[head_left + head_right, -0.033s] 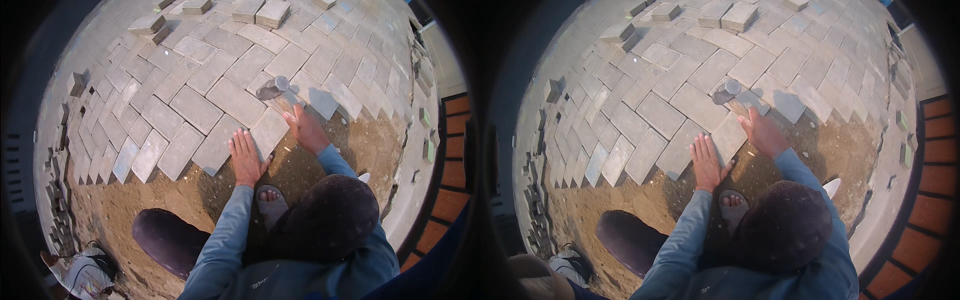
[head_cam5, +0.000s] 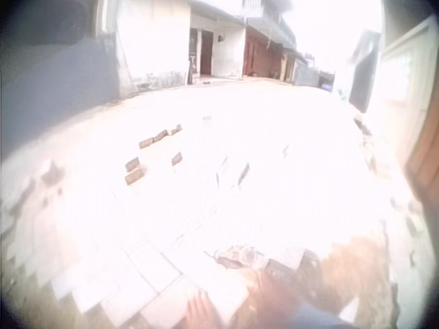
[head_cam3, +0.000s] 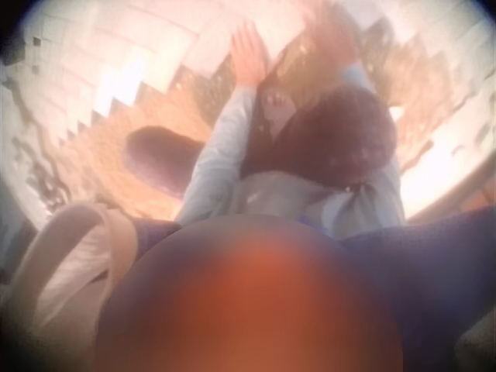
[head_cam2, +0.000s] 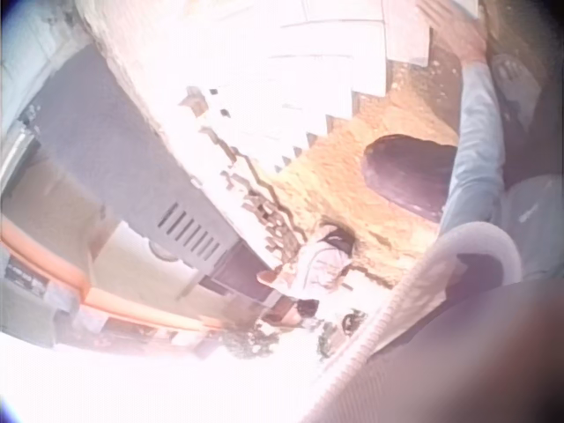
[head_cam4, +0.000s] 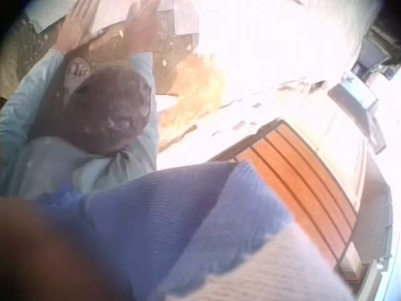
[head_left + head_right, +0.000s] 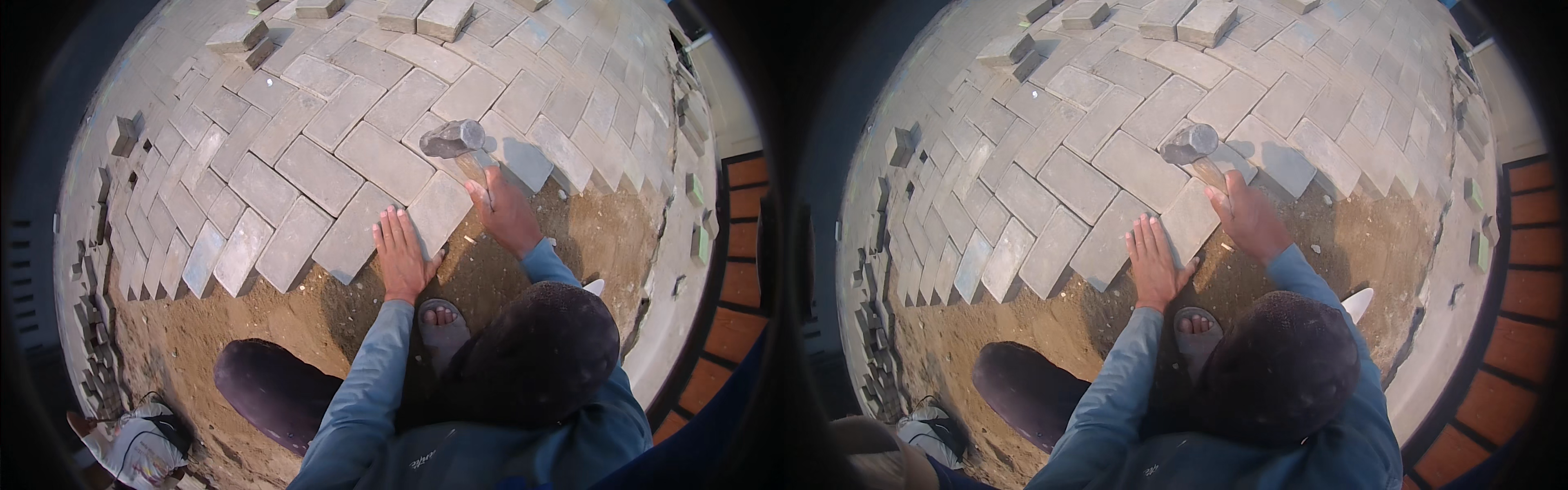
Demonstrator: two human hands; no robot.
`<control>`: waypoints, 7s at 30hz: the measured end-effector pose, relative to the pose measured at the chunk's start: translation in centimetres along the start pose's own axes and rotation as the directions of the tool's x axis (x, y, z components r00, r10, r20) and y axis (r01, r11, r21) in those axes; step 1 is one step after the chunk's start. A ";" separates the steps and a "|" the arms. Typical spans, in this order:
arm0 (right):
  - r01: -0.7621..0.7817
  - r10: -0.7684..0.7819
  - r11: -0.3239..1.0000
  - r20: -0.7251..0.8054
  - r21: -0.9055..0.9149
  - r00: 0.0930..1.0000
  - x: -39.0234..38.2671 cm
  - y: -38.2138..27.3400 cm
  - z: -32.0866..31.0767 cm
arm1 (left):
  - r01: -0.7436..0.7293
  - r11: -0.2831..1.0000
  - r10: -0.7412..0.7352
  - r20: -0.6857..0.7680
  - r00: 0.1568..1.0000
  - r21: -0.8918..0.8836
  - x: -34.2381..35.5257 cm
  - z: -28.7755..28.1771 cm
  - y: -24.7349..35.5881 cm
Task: The person lays rectangular paving stones in a herringbone pattern on a prepared base. They use a trowel to spread sand and a hammer to tap the stones into place, adjusting alignment as they work.
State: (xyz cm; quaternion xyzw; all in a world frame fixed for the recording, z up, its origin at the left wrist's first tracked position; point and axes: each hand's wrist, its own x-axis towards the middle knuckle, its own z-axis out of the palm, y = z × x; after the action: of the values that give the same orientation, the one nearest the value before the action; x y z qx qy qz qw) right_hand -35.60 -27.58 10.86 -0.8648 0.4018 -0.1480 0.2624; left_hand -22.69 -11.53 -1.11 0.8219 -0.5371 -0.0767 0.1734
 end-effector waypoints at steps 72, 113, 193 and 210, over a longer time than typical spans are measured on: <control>-0.349 0.684 0.576 0.203 -0.739 0.700 -27.8 15.1 -7.1 | 0.530 0.848 -0.526 -0.149 0.837 -0.016 15.3 4.6 -3.4; -0.306 0.329 0.877 -0.001 -0.372 0.944 45.7 16.1 0.4 | 0.655 0.732 -0.665 -0.013 0.747 0.188 17.6 3.6 -1.3; -0.512 0.490 0.859 -0.275 -0.013 0.827 -20.7 11.0 0.4 | -0.313 0.950 0.312 0.069 0.948 0.004 0.3 4.4 4.8; -0.688 0.719 0.608 0.092 0.397 0.689 -29.9 11.5 0.4 | -0.289 0.948 0.275 0.109 0.955 0.132 1.6 3.1 9.9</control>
State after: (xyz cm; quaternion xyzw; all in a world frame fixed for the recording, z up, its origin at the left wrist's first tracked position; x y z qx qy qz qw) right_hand -61.43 -10.56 2.64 -0.5575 0.6793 -0.1450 0.4547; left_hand -31.48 -17.22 -0.26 0.7429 -0.6604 -0.0482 0.0978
